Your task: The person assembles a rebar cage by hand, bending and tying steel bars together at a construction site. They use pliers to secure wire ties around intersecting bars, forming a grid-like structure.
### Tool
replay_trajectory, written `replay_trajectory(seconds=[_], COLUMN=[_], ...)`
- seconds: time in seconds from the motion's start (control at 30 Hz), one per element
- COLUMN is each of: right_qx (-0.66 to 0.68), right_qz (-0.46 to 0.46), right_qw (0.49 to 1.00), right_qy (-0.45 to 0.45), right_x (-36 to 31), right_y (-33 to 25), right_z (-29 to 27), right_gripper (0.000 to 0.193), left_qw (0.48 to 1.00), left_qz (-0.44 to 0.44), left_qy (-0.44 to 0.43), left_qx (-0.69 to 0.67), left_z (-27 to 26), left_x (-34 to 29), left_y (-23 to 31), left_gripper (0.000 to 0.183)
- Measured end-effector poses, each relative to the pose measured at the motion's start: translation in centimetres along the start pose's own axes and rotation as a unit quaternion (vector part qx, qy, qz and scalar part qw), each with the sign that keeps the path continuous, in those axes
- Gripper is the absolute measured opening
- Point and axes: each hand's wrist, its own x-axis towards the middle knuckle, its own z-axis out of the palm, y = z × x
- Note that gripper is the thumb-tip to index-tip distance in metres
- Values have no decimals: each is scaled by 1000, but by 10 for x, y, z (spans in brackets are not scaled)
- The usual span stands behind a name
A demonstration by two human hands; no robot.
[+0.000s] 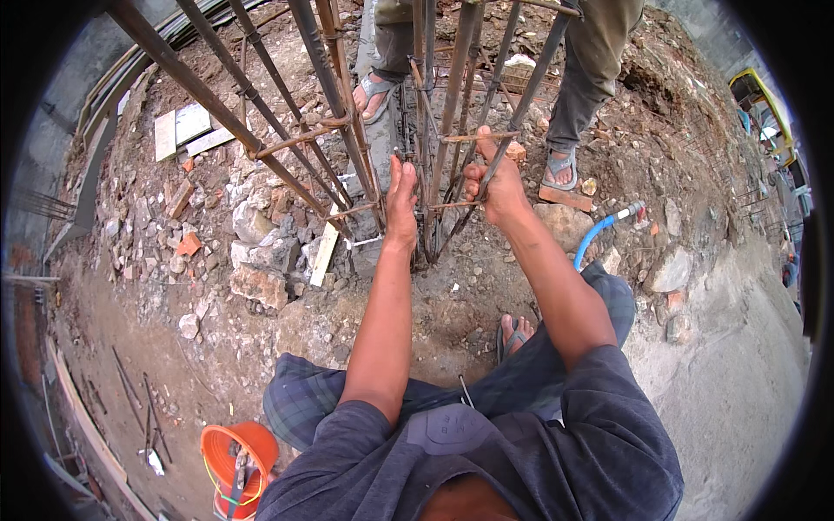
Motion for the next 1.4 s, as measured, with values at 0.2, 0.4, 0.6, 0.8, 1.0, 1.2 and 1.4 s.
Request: replay_trajectory(seconds=[0.2,0.4,0.6,0.8,1.0,1.2,1.4], right_qx=[35,44,45,100,81,17,-223], right_qz=[31,14,5,24,14,-24,-97], right_qw=[999,999,999,995,996,999,967], right_qy=[-3,29,29,4,27,43,76], right_x=[-12,-18,-2,8,9,11,21], right_y=[2,4,7,13,31,46,50], right_z=[1,-4,3,0,-3,-1,-19], right_gripper=[62,61,61,38,39,44,65], left_qw=[996,996,994,999,998,998,998], left_qz=[83,70,82,43,55,21,16], left_qy=[22,0,-7,20,22,52,58], left_qx=[20,-49,-67,-24,-24,18,-27], left_z=[-5,2,-1,3,0,-7,-1], left_x=[17,18,17,11,14,23,23], left_y=[3,3,6,9,3,-6,-8], left_gripper=[112,111,105,105,108,95,107])
